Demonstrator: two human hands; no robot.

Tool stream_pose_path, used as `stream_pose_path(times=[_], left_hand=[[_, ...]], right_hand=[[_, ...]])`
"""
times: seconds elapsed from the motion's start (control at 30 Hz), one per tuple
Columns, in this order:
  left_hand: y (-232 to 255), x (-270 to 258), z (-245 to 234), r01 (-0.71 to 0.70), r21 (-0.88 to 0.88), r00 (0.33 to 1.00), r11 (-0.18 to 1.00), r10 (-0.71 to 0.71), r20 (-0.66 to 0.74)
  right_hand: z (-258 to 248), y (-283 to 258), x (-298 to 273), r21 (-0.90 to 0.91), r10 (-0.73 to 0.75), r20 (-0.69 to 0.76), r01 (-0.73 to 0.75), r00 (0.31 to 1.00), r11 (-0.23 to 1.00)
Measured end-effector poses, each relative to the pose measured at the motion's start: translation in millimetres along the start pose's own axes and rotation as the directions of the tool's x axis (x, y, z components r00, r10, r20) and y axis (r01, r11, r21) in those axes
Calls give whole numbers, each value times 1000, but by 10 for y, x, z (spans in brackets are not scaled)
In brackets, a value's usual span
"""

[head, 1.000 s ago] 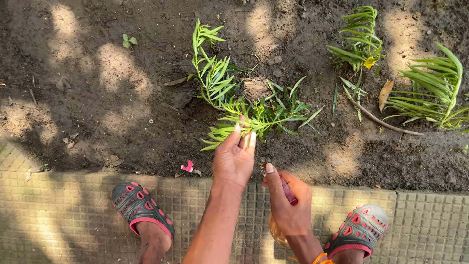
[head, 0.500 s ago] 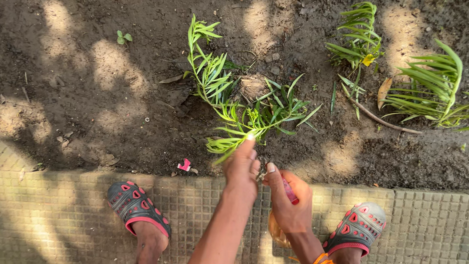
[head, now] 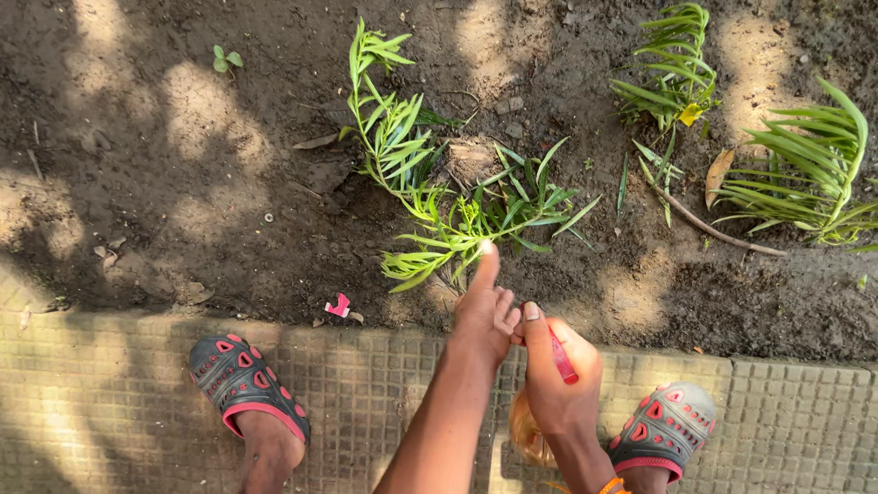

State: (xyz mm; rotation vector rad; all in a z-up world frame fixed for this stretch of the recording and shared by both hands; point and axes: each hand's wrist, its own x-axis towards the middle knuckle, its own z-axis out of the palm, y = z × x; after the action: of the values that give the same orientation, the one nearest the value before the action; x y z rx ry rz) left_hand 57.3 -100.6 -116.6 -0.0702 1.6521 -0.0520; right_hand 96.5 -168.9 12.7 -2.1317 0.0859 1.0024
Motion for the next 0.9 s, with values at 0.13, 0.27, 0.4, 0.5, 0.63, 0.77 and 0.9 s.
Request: stream_pose_path(times=[0.13, 0.27, 0.4, 0.5, 0.63, 0.77, 0.9], left_hand=[[-113, -98, 24, 139, -138, 989, 981, -143, -24], [-62, -277, 167, -274, 90, 958, 957, 280, -58], [310, -136, 288, -383, 75, 875, 921, 387, -290], [599, 211, 173, -315, -315, 949, 895, 286, -134], [795, 357, -12, -334, -399, 909, 854, 404, 104], [910, 50, -102, -285, -509, 837, 812, 469, 281], [944, -322, -170, -339, -488, 786, 804, 528, 323]], right_hand=[[-29, 34, 20, 55, -83, 14, 82, 996, 995], [-53, 39, 51, -41, 0, -22, 0, 1000, 999], [-35, 3, 41, -72, 86, 7, -85, 996, 994], [-7, -53, 69, -19, -33, 37, 34, 999, 999], [8, -149, 81, -51, 146, 41, -144, 988, 988], [55, -222, 139, -47, 49, 40, -47, 998, 998], [65, -316, 133, -103, 29, 53, -24, 998, 994]])
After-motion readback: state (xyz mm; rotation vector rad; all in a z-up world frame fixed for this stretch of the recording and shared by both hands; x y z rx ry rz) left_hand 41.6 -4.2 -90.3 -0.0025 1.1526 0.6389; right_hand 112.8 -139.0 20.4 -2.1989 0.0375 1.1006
